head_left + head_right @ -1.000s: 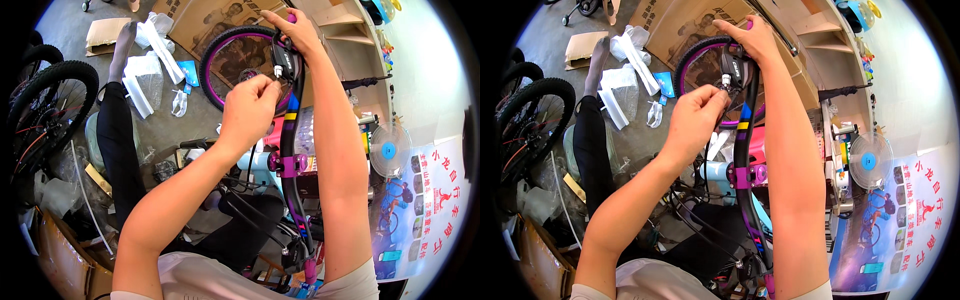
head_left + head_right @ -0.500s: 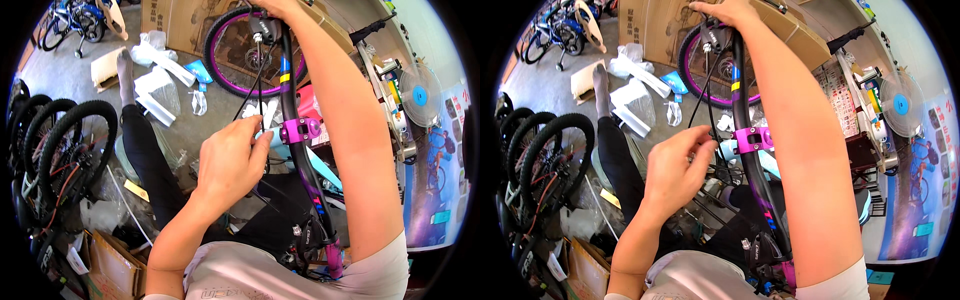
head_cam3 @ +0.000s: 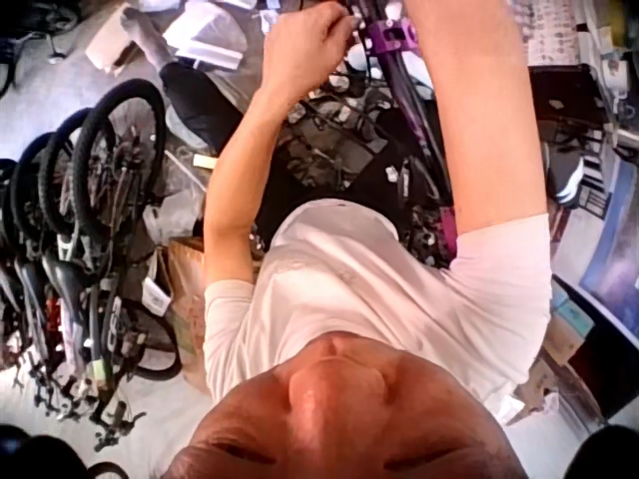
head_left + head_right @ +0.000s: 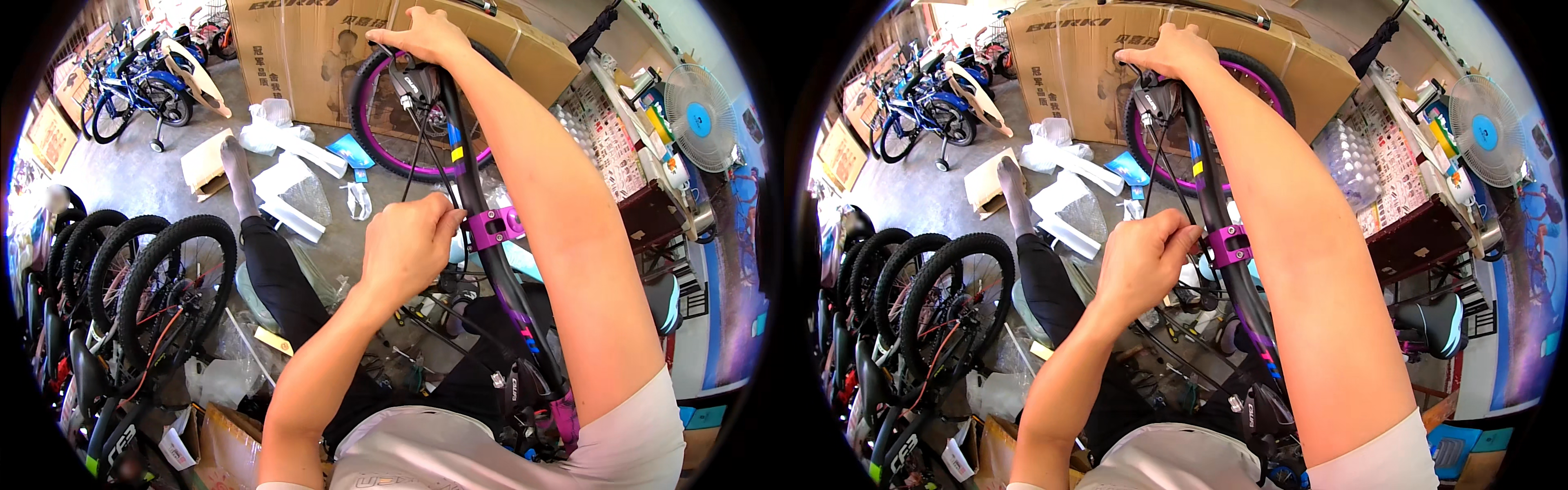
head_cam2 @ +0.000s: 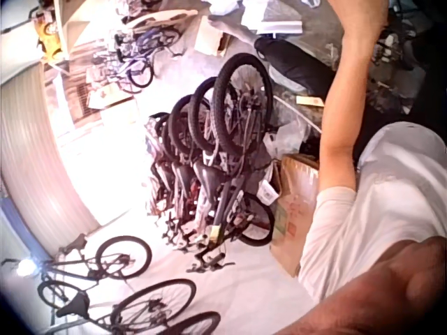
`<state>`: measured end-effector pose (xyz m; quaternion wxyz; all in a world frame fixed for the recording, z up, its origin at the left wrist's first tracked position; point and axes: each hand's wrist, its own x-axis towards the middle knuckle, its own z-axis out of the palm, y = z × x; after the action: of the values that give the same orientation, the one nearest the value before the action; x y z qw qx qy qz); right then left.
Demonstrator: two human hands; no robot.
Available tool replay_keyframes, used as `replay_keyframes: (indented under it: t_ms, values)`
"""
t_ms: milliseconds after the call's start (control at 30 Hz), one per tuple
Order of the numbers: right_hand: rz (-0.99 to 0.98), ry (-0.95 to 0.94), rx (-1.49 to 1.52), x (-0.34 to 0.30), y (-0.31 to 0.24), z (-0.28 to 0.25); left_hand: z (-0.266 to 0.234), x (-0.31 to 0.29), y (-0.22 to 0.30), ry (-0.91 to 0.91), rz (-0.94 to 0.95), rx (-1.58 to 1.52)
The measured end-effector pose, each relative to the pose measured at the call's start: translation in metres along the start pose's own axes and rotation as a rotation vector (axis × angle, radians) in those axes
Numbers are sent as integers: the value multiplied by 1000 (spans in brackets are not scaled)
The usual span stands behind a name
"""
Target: The person is assembling a bicycle by attaching the handlebars to the stem. They use a screwdriver to tighten the bolts on the stem and handlebar clamps, ensuring the handlebars are securely fastened. The person also adjusts the brake cables and shifter mechanisms on the handlebars.
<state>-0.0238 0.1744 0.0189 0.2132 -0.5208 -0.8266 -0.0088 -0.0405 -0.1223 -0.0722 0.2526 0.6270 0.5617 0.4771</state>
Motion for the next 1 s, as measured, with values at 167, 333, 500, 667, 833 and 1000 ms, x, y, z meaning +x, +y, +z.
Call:
replay_keyframes:
  t_ms: [167,333,500,667,833,1000]
  values:
    - [-32,-31,17,-8,6,-8,-15,19,-16,493,-36,-224]
    - [-18,-83,29,-22,-10,-16,-44,71,-25,89,-497,-1004]
    - [-41,-77,-25,-22,-10,-19,-39,85,-43,-68,-435,-1087]
    - [-56,-62,-21,-23,-7,-18,-32,85,-46,-61,-452,-1179]
    - [-8,-47,-23,-21,-10,-14,-32,82,-49,-89,-429,-1188]
    - [-14,-45,7,-22,-9,-17,-33,84,-45,-76,-437,-1200]
